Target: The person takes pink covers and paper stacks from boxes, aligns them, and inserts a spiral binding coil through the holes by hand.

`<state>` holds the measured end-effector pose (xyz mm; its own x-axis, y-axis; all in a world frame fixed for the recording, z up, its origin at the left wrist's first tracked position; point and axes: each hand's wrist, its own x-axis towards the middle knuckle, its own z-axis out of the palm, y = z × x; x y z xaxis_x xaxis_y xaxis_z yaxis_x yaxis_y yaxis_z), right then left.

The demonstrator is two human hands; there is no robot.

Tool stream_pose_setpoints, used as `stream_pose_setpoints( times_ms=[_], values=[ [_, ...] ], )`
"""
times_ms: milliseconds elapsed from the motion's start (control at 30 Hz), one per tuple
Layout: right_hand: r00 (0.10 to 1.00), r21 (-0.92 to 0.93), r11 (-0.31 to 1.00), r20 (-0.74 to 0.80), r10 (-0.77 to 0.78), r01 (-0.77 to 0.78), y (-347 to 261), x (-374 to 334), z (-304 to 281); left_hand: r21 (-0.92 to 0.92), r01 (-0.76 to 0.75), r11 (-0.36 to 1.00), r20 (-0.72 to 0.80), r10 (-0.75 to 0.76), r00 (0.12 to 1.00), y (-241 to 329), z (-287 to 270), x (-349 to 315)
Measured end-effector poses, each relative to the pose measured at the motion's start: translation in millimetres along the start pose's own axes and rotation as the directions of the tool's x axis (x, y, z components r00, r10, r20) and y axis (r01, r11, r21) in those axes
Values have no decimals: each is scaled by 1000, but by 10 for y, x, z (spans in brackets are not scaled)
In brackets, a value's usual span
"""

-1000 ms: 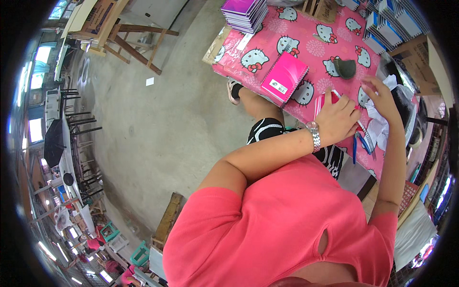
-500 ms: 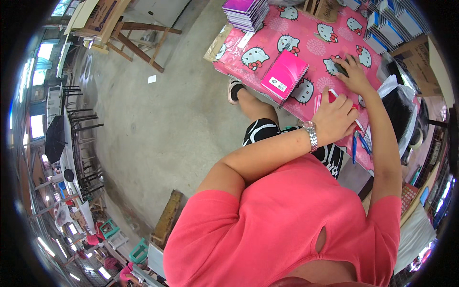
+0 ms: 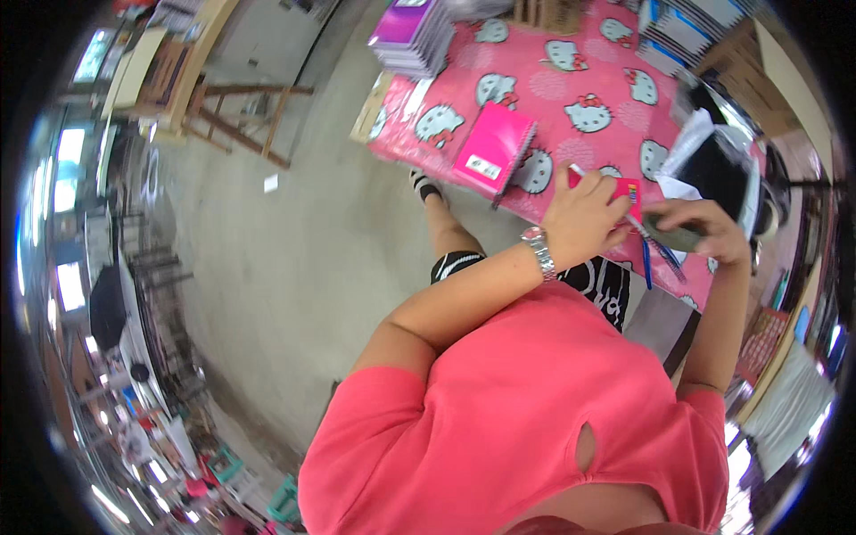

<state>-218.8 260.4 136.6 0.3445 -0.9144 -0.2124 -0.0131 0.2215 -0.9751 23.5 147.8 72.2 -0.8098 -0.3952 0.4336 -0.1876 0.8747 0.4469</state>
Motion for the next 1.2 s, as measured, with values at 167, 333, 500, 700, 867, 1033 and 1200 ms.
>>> stream_pose_setpoints(
  times_ms=[167,333,500,700,867,1033,1200],
  values=[
    [945,85,975,-275,-174,204,160,39,274,-10,-69,998,110,70,992,-80,-39,72],
    [929,-23,993,-354,103,-119,474,51,299,1,-84,996,152,83,985,-42,-56,82],
    [958,-41,995,-269,-99,91,380,130,306,48,-116,992,161,107,981,-34,-89,111],
    [962,-121,992,-269,-52,20,280,160,307,22,-82,996,187,77,979,-49,-85,133],
    [937,372,862,-181,-297,345,476,241,300,9,-20,1000,228,18,974,-54,-111,138],
    [949,92,963,-221,-227,252,540,372,201,-151,-16,988,122,35,992,-269,-245,180],
    [949,-35,983,-257,-185,182,437,539,183,-264,62,962,219,-3,976,-474,-214,158]
  ],
)
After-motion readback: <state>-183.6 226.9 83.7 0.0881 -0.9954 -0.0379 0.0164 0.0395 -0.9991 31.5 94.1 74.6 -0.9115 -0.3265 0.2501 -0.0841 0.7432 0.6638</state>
